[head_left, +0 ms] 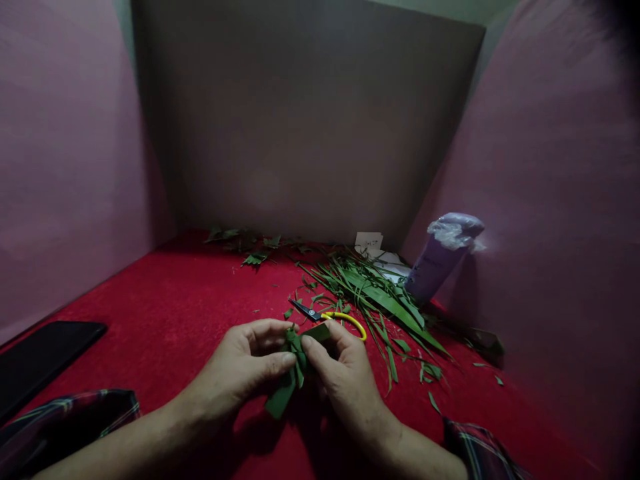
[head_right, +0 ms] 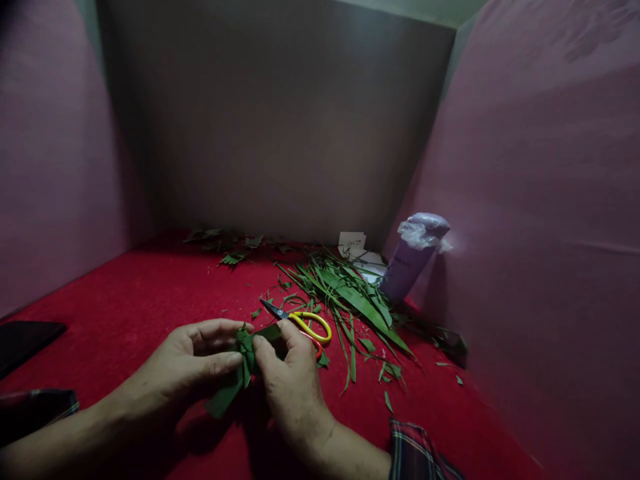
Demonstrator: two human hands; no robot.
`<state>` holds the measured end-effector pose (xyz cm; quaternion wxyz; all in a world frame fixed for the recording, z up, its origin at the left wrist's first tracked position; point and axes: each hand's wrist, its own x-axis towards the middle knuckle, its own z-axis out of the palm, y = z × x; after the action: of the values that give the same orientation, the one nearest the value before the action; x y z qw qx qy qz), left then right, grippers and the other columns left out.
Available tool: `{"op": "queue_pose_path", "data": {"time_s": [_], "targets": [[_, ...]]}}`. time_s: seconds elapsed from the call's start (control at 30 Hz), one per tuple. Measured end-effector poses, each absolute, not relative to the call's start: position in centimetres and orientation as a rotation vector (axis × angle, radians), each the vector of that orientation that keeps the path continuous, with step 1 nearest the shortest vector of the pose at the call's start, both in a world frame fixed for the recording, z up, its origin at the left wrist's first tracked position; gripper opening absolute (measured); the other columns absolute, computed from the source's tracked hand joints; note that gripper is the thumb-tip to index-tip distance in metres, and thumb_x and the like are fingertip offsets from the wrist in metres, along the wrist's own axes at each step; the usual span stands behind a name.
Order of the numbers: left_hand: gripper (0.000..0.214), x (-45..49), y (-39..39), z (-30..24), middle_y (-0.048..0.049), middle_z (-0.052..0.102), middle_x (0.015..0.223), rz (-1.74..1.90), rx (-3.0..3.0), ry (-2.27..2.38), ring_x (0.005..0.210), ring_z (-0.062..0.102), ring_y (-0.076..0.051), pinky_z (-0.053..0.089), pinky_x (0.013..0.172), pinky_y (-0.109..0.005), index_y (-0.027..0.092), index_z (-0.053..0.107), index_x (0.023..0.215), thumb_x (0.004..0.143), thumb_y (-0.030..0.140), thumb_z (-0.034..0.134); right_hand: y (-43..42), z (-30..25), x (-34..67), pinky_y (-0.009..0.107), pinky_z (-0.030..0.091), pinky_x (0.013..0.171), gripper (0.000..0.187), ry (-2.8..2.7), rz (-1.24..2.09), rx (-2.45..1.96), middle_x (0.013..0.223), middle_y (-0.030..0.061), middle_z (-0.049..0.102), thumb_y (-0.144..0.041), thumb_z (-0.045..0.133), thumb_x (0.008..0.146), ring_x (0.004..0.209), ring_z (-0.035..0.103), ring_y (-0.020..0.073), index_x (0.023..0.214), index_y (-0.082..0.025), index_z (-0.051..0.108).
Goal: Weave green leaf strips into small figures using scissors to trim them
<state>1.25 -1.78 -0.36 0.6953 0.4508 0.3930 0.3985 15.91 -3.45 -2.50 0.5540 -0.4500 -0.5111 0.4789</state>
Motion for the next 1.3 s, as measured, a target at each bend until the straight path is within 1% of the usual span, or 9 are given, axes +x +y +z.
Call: {"op": "queue_pose_path", "data": {"time_s": [0.07, 0.23, 0.4, 0.5, 0.6, 0.73, 0.93, 1.2, 1.3], "targets": [[0.041, 1.1, -1.8, -0.4, -0.0079, 0.070, 0.085, 0.892, 1.010, 0.857, 0.073, 0.065, -0.020, 0.049, 0.066, -0.030, 0.015, 0.062, 0.094, 0.057, 0.017, 0.078, -3.4, -2.5, 16.0, 0.020, 0.037, 0.050, 0.014, -1.209, 1.127, -1.050, 0.063, -0.0041, 0.048, -0.028, 0.054, 0.081, 0.056, 0.042, 0.0091, 0.074, -0.017, 0.050], [0.038, 0.9, -1.6, -0.2, -0.0031, 0.068, 0.071, 0.913, 0.961, 0.907, 0.059, 0.061, -0.014, 0.046, 0.056, -0.024, 0.014, 0.062, 0.090, 0.056, 0.015, 0.078, -3.5, -2.4, 16.2, 0.021, 0.041, 0.057, 0.016, -1.223, 1.103, -1.028, 0.072, -0.0015, 0.054, -0.033, 0.054, 0.083, 0.063, 0.049, 0.0105, 0.081, -0.017, 0.054], [0.035, 0.8, -1.5, 0.3, -0.0025, 0.067, 0.072, 0.933, 0.970, 0.951, 0.060, 0.060, -0.012, 0.045, 0.056, -0.021, 0.014, 0.061, 0.088, 0.057, 0.015, 0.076, -3.3, -2.0, 16.3, 0.017, 0.039, 0.051, 0.020, -1.193, 1.065, -1.018, 0.069, -0.0034, 0.051, -0.037, 0.055, 0.083, 0.058, 0.046, 0.0077, 0.083, -0.017, 0.053], [0.035, 0.6, -1.4, 0.3, -0.0033, 0.068, 0.075, 0.938, 1.008, 0.964, 0.061, 0.060, -0.012, 0.045, 0.057, -0.021, 0.014, 0.061, 0.089, 0.058, 0.017, 0.076, -3.4, -1.8, 16.4, 0.015, 0.033, 0.041, 0.025, -1.170, 1.126, -1.007, 0.069, -0.0036, 0.052, -0.041, 0.058, 0.079, 0.048, 0.043, 0.0051, 0.085, -0.017, 0.053], [0.037, 0.5, -1.3, 0.2, -0.0048, 0.068, 0.078, 0.940, 1.024, 0.947, 0.066, 0.061, -0.014, 0.045, 0.059, -0.023, 0.014, 0.060, 0.092, 0.059, 0.019, 0.076, -3.5, -1.7, 16.5, 0.014, 0.028, 0.034, 0.029, -1.168, 1.212, -1.053, 0.060, -0.0053, 0.050, -0.040, 0.064, 0.074, 0.039, 0.037, 0.0032, 0.084, -0.016, 0.053], [0.034, 0.7, -1.4, 0.5, -0.0020, 0.064, 0.072, 0.922, 1.008, 0.977, 0.056, 0.056, -0.010, 0.040, 0.050, -0.020, 0.016, 0.059, 0.096, 0.067, 0.030, 0.071, -3.4, -2.0, 16.7, 0.014, 0.026, 0.032, 0.025, -1.110, 1.285, -1.123, 0.043, -0.0090, 0.042, -0.037, 0.064, 0.074, 0.032, 0.033, 0.0037, 0.079, -0.016, 0.052], [0.030, 1.0, -1.4, 0.7, -0.0030, 0.062, 0.076, 0.949, 1.015, 0.934, 0.062, 0.056, -0.011, 0.043, 0.057, -0.022, 0.015, 0.062, 0.086, 0.070, 0.040, 0.066, -3.2, -2.1, 16.9, 0.015, 0.025, 0.031, 0.026, -1.062, 1.266, -1.110, 0.042, -0.0096, 0.042, -0.037, 0.063, 0.073, 0.030, 0.032, 0.0037, 0.079, -0.016, 0.050], [0.022, -0.1, -0.1, -1.6, -0.0015, 0.062, 0.057, 0.908, 1.156, 1.010, 0.047, 0.054, -0.012, 0.037, 0.045, -0.021, 0.013, 0.058, 0.072, 0.062, 0.027, 0.071, -2.9, -2.3, 17.0, 0.014, 0.025, 0.030, 0.025, -1.045, 1.264, -1.081, 0.042, -0.0095, 0.043, -0.036, 0.064, 0.072, 0.029, 0.032, 0.0036, 0.077, -0.016, 0.050], [0.022, -0.3, 0.2, -1.9, -0.0004, 0.061, 0.054, 0.943, 1.173, 1.040, 0.044, 0.052, -0.011, 0.034, 0.042, -0.020, 0.014, 0.057, 0.069, 0.061, 0.028, 0.072, -2.9, -2.2, 17.0, 0.015, 0.026, 0.031, 0.026, -1.053, 1.254, -1.082, 0.044, -0.0093, 0.044, -0.035, 0.065, 0.072, 0.030, 0.032, 0.0034, 0.079, -0.015, 0.051]]}}
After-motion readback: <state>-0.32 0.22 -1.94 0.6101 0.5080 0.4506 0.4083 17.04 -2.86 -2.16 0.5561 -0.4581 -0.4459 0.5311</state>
